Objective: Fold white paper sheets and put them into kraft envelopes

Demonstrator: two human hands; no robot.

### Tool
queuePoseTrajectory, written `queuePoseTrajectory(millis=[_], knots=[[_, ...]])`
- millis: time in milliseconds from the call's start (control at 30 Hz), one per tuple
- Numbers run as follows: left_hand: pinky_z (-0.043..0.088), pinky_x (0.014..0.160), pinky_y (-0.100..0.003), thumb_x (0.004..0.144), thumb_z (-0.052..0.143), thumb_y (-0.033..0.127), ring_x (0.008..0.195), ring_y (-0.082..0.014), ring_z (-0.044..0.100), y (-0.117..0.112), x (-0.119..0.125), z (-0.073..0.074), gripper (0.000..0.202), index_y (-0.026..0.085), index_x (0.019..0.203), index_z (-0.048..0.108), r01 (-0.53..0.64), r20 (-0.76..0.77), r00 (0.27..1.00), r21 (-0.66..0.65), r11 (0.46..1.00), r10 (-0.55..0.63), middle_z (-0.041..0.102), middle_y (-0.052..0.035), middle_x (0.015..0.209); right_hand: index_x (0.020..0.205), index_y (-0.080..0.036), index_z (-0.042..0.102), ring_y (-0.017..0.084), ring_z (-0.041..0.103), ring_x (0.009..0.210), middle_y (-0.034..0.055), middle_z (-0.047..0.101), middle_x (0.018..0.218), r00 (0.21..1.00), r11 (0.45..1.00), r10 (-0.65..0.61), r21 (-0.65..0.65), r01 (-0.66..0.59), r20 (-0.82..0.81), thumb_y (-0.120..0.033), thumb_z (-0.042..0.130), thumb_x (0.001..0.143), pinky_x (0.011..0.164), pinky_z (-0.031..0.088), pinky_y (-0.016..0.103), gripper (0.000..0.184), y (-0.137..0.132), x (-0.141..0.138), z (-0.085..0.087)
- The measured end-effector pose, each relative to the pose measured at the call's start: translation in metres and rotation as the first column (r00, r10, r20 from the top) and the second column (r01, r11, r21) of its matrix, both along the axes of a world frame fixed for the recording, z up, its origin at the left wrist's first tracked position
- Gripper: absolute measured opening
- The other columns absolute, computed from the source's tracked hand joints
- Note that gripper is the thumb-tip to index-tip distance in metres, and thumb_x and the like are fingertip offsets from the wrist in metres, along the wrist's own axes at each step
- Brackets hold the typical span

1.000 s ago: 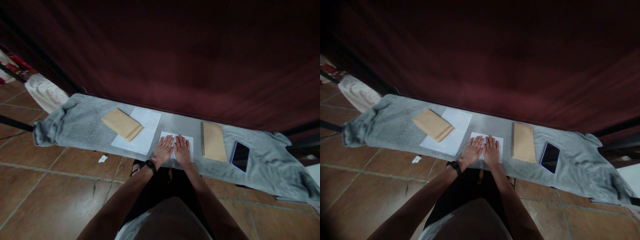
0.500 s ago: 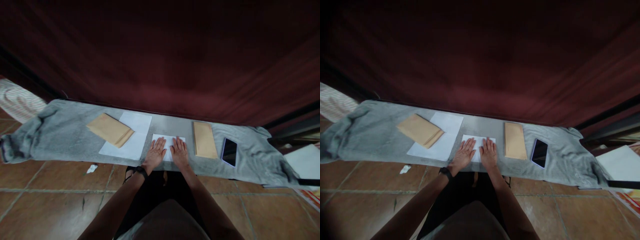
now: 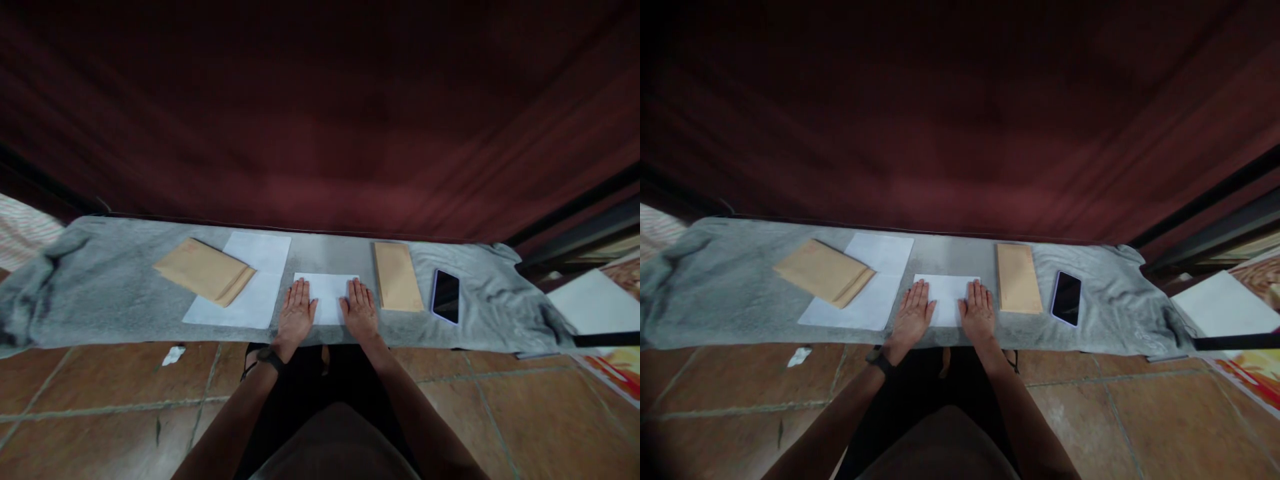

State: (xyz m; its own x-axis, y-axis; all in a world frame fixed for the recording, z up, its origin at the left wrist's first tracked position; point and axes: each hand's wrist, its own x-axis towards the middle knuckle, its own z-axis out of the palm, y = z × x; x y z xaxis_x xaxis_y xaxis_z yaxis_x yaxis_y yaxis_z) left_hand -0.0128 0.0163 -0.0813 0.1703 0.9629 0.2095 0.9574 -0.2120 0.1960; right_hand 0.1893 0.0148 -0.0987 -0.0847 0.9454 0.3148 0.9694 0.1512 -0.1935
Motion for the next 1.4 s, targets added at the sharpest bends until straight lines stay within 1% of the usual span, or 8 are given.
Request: queuePoseTrajectory(millis=[100, 333, 533, 800, 967, 1167, 1267, 1400], knots=[[0.025, 0.124, -0.052, 0.104, 0.027, 0.038, 0.153, -0.0296, 0.023, -0.002, 0.014, 0.002, 0.063, 0.002, 0.155, 0.031, -0.025, 0.013, 1.0, 0.036, 0.999, 0.025, 0.032, -0.0208, 0.161, 0.156, -0.005, 0.033, 0.031, 0.038, 0.146, 0.0212, 0.039, 0.158, 1.0, 1.0, -0.005, -0.001, 0.005, -0.007, -0.037, 0.04, 0.105, 0.118, 0.028, 0.049, 0.06, -0.002, 0.001, 0.0], [0.024, 0.126, -0.048, 0.104, 0.028, 0.036, 0.153, -0.0242, 0.025, 0.011, 0.058, 0.0, 0.059, 0.009, 0.156, 0.032, 0.113, 0.027, 0.993, -0.036, 0.993, -0.112, 0.035, -0.0136, 0.162, 0.155, -0.005, 0.035, 0.031, 0.037, 0.146, 0.0204, 0.038, 0.159, 1.0, 1.0, -0.013, -0.001, 0.013, -0.005, -0.035, 0.039, 0.105, 0.119, 0.028, 0.049, 0.058, -0.002, -0.001, 0.001], [0.023, 0.126, -0.047, 0.104, 0.025, 0.039, 0.154, -0.0249, 0.023, 0.024, 0.034, -0.002, 0.062, 0.004, 0.155, 0.033, 0.074, 0.012, 0.997, -0.035, 0.997, -0.074, 0.033, -0.0171, 0.162, 0.156, -0.005, 0.034, 0.031, 0.038, 0.146, 0.0209, 0.039, 0.159, 1.0, 1.0, -0.013, 0.0, 0.013, -0.002, -0.038, 0.037, 0.105, 0.118, 0.029, 0.049, 0.06, -0.002, -0.001, 0.001], [0.026, 0.124, -0.049, 0.104, 0.024, 0.041, 0.153, -0.0284, 0.026, 0.007, -0.003, -0.002, 0.064, 0.004, 0.155, 0.032, -0.032, 0.038, 0.999, -0.004, 0.999, 0.032, 0.033, -0.0184, 0.162, 0.155, -0.002, 0.033, 0.032, 0.039, 0.145, 0.023, 0.038, 0.158, 0.999, 0.999, -0.039, 0.017, 0.039, -0.026, -0.038, 0.035, 0.105, 0.117, 0.03, 0.051, 0.061, -0.004, 0.0, 0.0], [0.027, 0.123, -0.051, 0.103, 0.027, 0.04, 0.152, -0.0292, 0.029, 0.0, -0.006, -0.002, 0.063, 0.005, 0.156, 0.032, -0.053, 0.043, 0.998, 0.032, 0.998, 0.052, 0.035, -0.0188, 0.161, 0.155, -0.002, 0.033, 0.033, 0.037, 0.146, 0.0242, 0.037, 0.158, 0.996, 0.997, -0.069, 0.02, 0.07, -0.06, -0.035, 0.035, 0.105, 0.118, 0.028, 0.055, 0.059, -0.007, -0.014, 0.006], [0.03, 0.122, -0.053, 0.103, 0.028, 0.039, 0.151, -0.0301, 0.03, 0.0, -0.006, 0.001, 0.063, 0.004, 0.156, 0.032, -0.032, 0.038, 0.999, 0.044, 0.999, 0.03, 0.034, -0.0202, 0.16, 0.154, -0.011, 0.039, 0.029, 0.036, 0.148, 0.0171, 0.04, 0.159, 0.993, 0.996, 0.09, -0.007, -0.091, -0.079, -0.037, 0.043, 0.104, 0.121, 0.029, 0.05, 0.057, -0.017, -0.049, 0.009], [0.029, 0.122, -0.051, 0.103, 0.028, 0.039, 0.151, -0.0297, 0.029, -0.001, -0.006, 0.002, 0.063, 0.003, 0.155, 0.033, -0.034, 0.026, 0.999, 0.036, 0.999, 0.033, 0.035, -0.0201, 0.16, 0.154, -0.011, 0.04, 0.029, 0.038, 0.147, 0.0174, 0.041, 0.158, 0.993, 0.995, 0.104, 0.002, -0.104, -0.063, -0.038, 0.045, 0.104, 0.12, 0.029, 0.049, 0.057, -0.022, -0.047, 0.008], [0.028, 0.123, -0.051, 0.103, 0.027, 0.04, 0.151, -0.0294, 0.029, 0.0, -0.006, 0.001, 0.063, 0.003, 0.155, 0.034, -0.047, 0.025, 0.999, 0.032, 0.998, 0.047, 0.037, -0.0202, 0.159, 0.155, -0.01, 0.038, 0.031, 0.039, 0.146, 0.0192, 0.039, 0.159, 0.996, 0.996, 0.089, 0.014, -0.089, -0.025, -0.039, 0.044, 0.105, 0.119, 0.031, 0.051, 0.058, -0.029, -0.024, 0.008]])
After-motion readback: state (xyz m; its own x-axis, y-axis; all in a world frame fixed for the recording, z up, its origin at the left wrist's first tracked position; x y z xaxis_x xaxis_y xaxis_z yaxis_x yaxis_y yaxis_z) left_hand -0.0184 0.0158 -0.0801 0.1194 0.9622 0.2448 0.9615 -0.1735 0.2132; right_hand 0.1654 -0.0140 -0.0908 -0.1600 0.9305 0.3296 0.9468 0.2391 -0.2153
